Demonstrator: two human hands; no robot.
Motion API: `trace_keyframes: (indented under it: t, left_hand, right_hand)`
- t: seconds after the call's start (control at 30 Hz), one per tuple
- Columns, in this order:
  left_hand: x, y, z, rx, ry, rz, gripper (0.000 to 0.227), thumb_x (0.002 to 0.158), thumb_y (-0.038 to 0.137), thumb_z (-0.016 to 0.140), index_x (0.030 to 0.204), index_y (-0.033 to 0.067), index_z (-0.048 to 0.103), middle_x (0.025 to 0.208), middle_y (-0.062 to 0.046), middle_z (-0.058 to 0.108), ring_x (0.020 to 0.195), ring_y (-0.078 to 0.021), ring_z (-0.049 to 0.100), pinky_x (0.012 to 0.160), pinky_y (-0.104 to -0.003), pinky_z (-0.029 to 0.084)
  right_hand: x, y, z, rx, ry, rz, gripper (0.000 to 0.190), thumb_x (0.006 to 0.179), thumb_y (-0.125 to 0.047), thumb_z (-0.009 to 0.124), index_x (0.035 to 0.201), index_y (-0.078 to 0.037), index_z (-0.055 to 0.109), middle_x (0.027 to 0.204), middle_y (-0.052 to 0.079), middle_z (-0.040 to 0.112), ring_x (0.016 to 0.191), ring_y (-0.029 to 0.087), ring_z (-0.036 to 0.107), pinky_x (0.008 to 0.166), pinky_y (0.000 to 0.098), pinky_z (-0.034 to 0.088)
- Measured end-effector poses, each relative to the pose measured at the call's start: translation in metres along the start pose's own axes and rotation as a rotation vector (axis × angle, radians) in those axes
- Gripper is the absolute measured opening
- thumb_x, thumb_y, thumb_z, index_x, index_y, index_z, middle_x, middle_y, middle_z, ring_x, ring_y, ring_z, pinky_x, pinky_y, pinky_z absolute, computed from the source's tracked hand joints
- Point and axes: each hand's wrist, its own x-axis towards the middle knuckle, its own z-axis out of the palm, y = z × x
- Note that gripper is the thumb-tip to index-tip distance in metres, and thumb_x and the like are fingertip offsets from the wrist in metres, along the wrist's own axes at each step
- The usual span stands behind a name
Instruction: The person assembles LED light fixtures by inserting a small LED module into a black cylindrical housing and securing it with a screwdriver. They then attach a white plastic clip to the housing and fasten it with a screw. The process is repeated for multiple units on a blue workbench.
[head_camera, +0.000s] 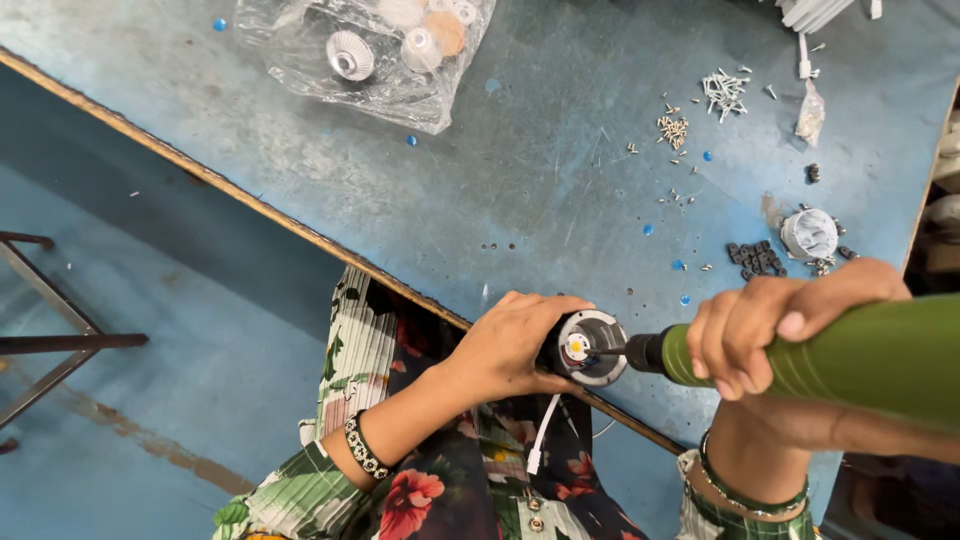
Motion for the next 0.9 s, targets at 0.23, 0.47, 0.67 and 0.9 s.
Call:
trace_keyframes:
  t: [0.23, 0.47, 0.67, 0.9]
  left_hand:
    - [-0.001, -0.005, -0.002, 0.000, -0.069, -0.030, 0.084, 0.067, 0.036, 0.093, 0.137, 0.0118, 0.055, 0.114, -0.008, 0.069, 0.106, -0.0288, 0.066, 0.097, -0.040, 0.045]
    - [0.000, -0.005, -0.002, -0.009, -0.015, 0.017, 0.079, 0.071, 0.037, 0.091, 0.138, 0.0123, 0.057, 0.117, -0.007, 0.071, 0.112, -0.0266, 0.068, 0.098, -0.039, 0.047]
    - [0.000, -0.009, 0.000, -0.027, -0.014, 0.036, 0.076, 0.073, 0.039, 0.092, 0.136, 0.0121, 0.058, 0.117, -0.006, 0.071, 0.111, -0.0249, 0.069, 0.096, -0.038, 0.047]
    - [-0.001, -0.008, 0.000, 0.013, 0.009, 0.065, 0.083, 0.069, 0.041, 0.092, 0.138, 0.0110, 0.057, 0.117, -0.007, 0.071, 0.109, -0.0258, 0.067, 0.097, -0.038, 0.046]
  right_hand:
    - [-0.007, 0.021, -0.007, 0.092, 0.112, -0.060, 0.089, 0.075, -0.083, 0.063, 0.109, -0.001, 0.052, 0.073, 0.014, 0.057, 0.059, 0.023, 0.056, 0.052, 0.0431, 0.049]
    - [0.017, -0.002, 0.009, 0.128, -0.179, 0.023, 0.041, 0.113, -0.040, 0.040, 0.111, -0.002, 0.056, 0.075, 0.013, 0.069, 0.065, 0.022, 0.062, 0.061, 0.0444, 0.055]
    - [0.021, -0.011, 0.011, 0.169, -0.200, 0.076, 0.030, 0.112, -0.027, 0.043, 0.120, 0.000, 0.052, 0.081, 0.016, 0.064, 0.069, 0.025, 0.064, 0.065, 0.0501, 0.055]
    - [0.001, 0.018, 0.009, 0.188, 0.036, -0.156, 0.059, 0.100, -0.054, 0.057, 0.115, 0.002, 0.052, 0.084, 0.017, 0.058, 0.069, 0.025, 0.060, 0.064, 0.0482, 0.053]
